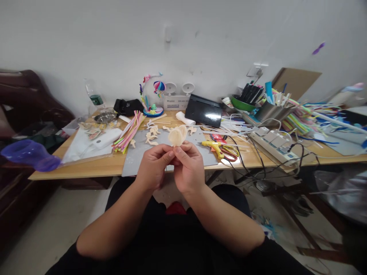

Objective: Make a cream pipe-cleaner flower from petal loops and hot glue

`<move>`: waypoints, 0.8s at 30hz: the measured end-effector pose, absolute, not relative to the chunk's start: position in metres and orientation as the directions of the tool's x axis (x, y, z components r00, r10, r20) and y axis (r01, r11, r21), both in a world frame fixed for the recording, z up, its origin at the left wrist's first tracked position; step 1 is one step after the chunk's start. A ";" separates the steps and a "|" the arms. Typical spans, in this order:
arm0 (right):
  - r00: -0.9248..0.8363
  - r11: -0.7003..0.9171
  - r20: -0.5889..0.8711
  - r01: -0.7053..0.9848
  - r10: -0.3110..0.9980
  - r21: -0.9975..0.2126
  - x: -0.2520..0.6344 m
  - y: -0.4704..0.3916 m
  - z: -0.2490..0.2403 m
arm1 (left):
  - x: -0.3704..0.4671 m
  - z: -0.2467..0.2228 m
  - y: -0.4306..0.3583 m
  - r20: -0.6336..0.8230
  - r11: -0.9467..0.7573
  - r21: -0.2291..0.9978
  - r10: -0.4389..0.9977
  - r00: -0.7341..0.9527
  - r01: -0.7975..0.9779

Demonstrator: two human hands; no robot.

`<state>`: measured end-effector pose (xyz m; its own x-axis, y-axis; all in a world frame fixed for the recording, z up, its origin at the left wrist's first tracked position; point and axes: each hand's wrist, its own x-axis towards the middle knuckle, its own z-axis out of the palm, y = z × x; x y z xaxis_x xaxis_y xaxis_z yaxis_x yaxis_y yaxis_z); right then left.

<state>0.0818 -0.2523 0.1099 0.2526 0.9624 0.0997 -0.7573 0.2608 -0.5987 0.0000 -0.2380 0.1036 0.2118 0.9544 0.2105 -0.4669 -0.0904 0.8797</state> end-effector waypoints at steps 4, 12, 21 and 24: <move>0.088 0.155 0.132 -0.717 0.987 -0.679 0.089 -0.249 0.102 | 0.000 0.104 -0.238 0.122 0.036 0.834 0.961 0.247 -0.550; 0.150 0.166 0.092 -0.613 0.984 -0.772 0.094 -0.244 0.088 | -0.002 0.089 -0.229 0.020 0.252 0.791 0.900 0.435 -0.557; 0.112 0.124 0.068 -0.632 0.991 -0.765 0.098 -0.229 0.074 | 0.003 0.089 -0.227 -0.062 0.274 0.804 0.921 0.384 -0.528; 0.192 0.217 0.125 -0.606 0.974 -0.765 0.098 -0.224 0.070 | 0.004 0.089 -0.226 -0.069 0.264 0.815 0.928 0.366 -0.516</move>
<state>0.0975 -0.2236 0.0703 0.1915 0.9736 0.1245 -0.6058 0.2171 -0.7654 0.0040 -0.2259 0.0894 0.3658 0.9281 -0.0694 -0.5163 0.2644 0.8146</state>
